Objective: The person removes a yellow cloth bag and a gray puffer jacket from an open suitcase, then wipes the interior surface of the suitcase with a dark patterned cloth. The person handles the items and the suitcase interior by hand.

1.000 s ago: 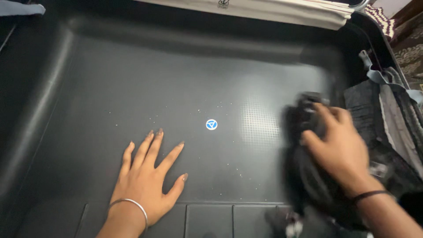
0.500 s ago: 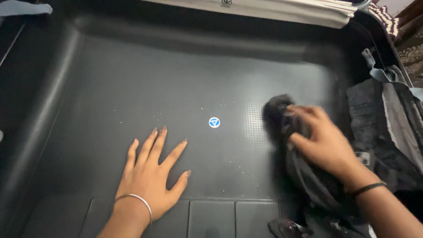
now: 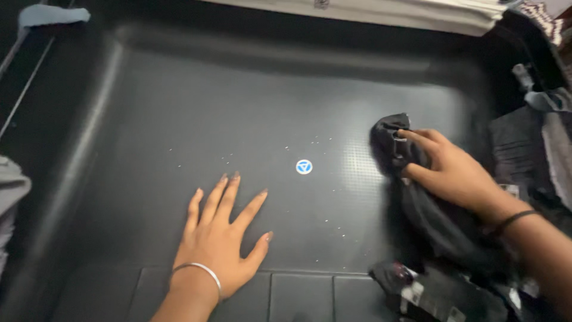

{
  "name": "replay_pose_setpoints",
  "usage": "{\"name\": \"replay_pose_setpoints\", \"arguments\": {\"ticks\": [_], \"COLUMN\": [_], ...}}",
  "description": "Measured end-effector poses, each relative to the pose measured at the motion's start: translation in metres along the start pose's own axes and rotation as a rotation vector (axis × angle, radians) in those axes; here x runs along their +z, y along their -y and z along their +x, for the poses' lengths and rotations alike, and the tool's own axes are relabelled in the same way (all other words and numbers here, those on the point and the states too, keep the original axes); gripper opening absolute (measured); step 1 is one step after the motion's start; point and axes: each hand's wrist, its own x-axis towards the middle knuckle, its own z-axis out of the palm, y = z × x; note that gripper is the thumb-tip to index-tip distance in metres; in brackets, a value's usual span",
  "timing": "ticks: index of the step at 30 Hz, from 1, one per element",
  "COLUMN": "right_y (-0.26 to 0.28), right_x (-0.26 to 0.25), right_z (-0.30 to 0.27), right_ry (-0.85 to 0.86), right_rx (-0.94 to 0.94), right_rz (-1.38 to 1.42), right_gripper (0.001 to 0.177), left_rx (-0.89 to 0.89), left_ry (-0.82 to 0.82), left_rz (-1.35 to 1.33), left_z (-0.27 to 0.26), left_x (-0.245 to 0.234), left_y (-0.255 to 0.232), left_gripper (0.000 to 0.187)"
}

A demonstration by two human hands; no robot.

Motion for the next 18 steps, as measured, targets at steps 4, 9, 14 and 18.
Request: {"name": "replay_pose_setpoints", "arguments": {"ticks": [4,9,14,18], "right_y": [-0.016,-0.026,0.024,0.068], "right_x": [-0.015,-0.014,0.007,0.007], "right_z": [0.002,0.021,0.000,-0.043], "right_ry": [-0.212,-0.221,-0.223,-0.159], "right_rx": [-0.023,0.305,-0.046,-0.312], "right_rz": [-0.092,-0.089,-0.228,-0.233], "right_gripper": [0.073,0.074,0.077,0.078], "left_rx": [-0.023,-0.027,-0.022,-0.015], "left_ry": [0.049,0.048,0.045,0.034], "left_rz": [-0.007,-0.007,0.003,0.015], "left_z": [-0.002,-0.001,0.000,0.000], "left_x": [0.002,0.001,0.000,0.001], "left_y": [0.000,0.000,0.000,0.000], "left_gripper": [0.070,0.070,0.070,0.071]}}
